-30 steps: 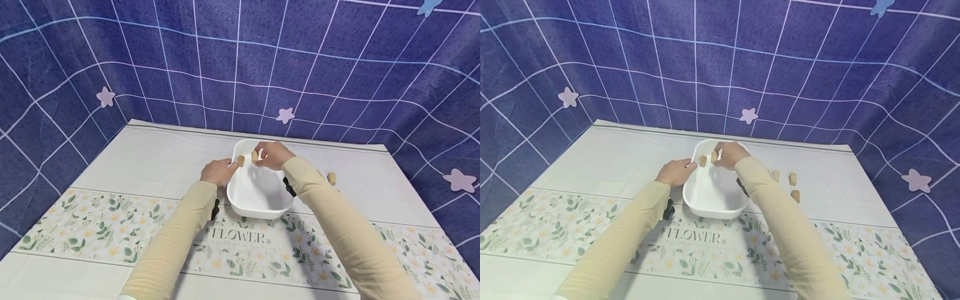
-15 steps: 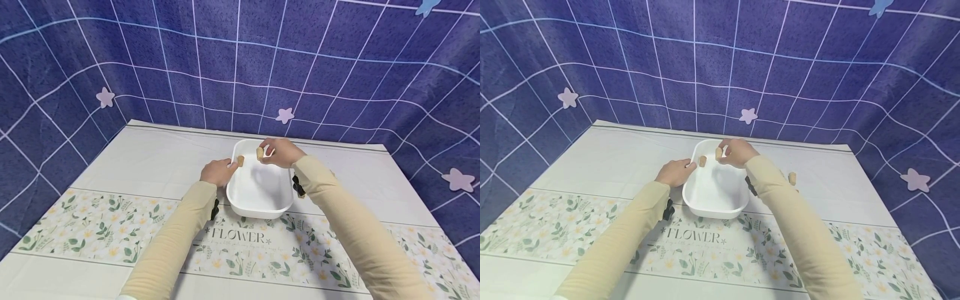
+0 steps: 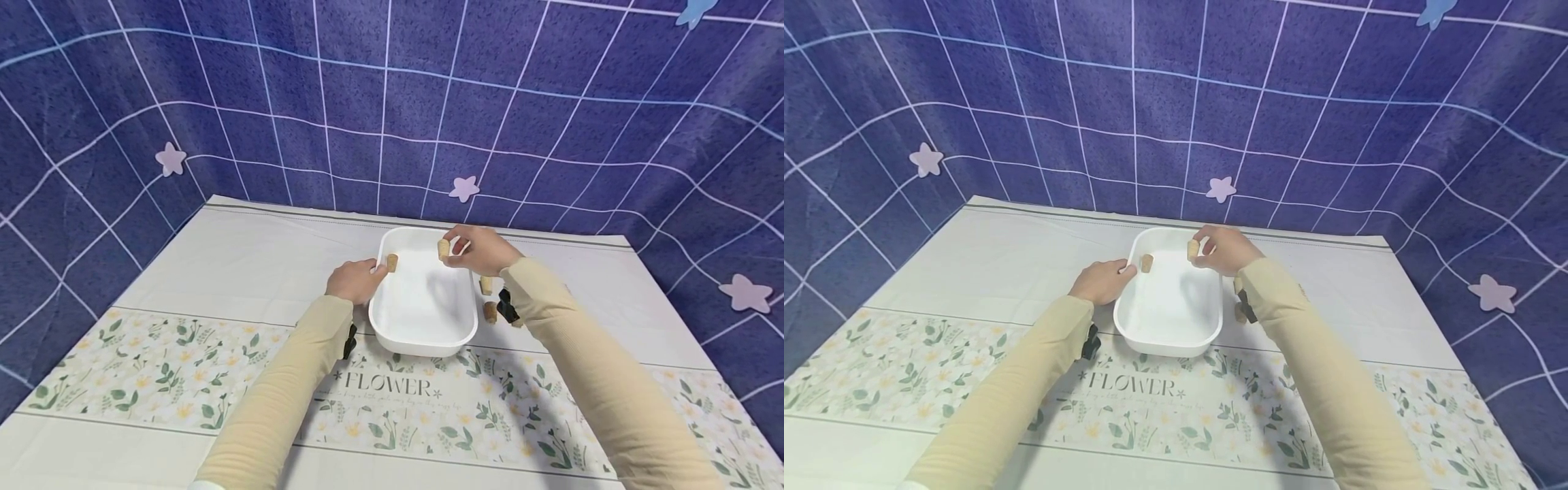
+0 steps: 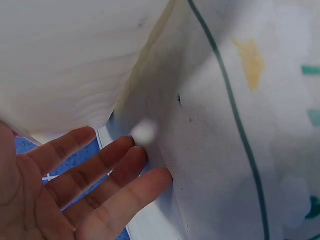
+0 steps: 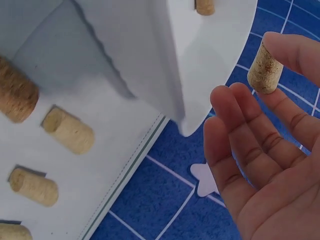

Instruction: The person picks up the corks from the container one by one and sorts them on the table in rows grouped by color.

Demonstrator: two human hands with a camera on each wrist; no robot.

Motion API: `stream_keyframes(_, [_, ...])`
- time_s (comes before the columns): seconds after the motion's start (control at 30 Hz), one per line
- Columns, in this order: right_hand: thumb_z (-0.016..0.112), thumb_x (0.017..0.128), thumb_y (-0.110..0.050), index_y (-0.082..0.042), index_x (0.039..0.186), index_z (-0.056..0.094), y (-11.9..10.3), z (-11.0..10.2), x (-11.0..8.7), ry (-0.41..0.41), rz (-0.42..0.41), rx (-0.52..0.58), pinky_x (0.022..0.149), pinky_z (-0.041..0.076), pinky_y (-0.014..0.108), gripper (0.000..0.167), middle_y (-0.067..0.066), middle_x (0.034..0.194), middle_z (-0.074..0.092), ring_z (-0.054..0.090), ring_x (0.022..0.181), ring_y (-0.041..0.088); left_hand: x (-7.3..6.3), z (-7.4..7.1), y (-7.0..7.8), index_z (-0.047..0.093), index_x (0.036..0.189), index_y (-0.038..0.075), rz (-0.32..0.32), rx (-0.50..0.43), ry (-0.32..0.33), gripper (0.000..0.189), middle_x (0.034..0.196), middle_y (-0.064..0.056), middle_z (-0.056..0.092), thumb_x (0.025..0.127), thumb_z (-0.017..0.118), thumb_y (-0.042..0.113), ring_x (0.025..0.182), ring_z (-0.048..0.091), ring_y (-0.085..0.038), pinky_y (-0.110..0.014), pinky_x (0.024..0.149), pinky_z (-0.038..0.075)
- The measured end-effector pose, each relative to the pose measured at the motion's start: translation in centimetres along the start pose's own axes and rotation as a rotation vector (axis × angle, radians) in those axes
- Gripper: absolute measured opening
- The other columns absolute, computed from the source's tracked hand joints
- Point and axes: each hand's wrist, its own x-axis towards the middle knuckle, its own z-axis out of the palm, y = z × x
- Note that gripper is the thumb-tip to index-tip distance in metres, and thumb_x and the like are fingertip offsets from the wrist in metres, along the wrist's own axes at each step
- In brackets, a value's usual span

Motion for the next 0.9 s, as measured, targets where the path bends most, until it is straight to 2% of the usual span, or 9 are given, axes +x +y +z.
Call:
stream_keyframes(0.3, [0.072, 0.095, -0.016, -0.001, 0.134, 0.059, 1.5, -0.3, -1.3, 0.004, -0.029, -0.020, 0.081, 0.053, 0.041, 0.044, 0.017, 0.108, 0.067, 0.066, 0.094, 0.029, 0.2, 0.2, -0.1, 0.055, 0.146, 0.011, -0.004, -0.007, -0.005, 0.056, 0.134, -0.019, 0.064, 0.106, 0.032, 0.042, 0.117, 0.063, -0.040, -0.051, 0.100, 0.049])
stream_keyframes(0.6, [0.071, 0.094, -0.014, -0.001, 0.132, 0.060, 3.6, -0.7, -2.5, 0.028, -0.048, -0.031, 0.085, 0.054, 0.045, 0.042, 0.018, 0.107, 0.067, 0.068, 0.096, 0.032, 0.3, 0.1, -0.1, 0.054, 0.147, 0.009, -0.001, 0.002, -0.006, 0.057, 0.139, -0.019, 0.061, 0.106, 0.032, 0.042, 0.122, 0.060, -0.042, -0.052, 0.102, 0.047])
stream_keyframes(0.9, [0.072, 0.093, -0.015, -0.001, 0.134, 0.059, 5.1, -1.7, -4.3, 0.022, -0.018, -0.036, 0.086, 0.054, 0.048, 0.045, 0.020, 0.110, 0.068, 0.067, 0.101, 0.035, -0.2, -0.2, 0.0, 0.050, 0.151, 0.009, -0.023, -0.034, -0.023, 0.059, 0.143, -0.019, 0.058, 0.105, 0.034, 0.042, 0.126, 0.057, -0.042, -0.053, 0.106, 0.044])
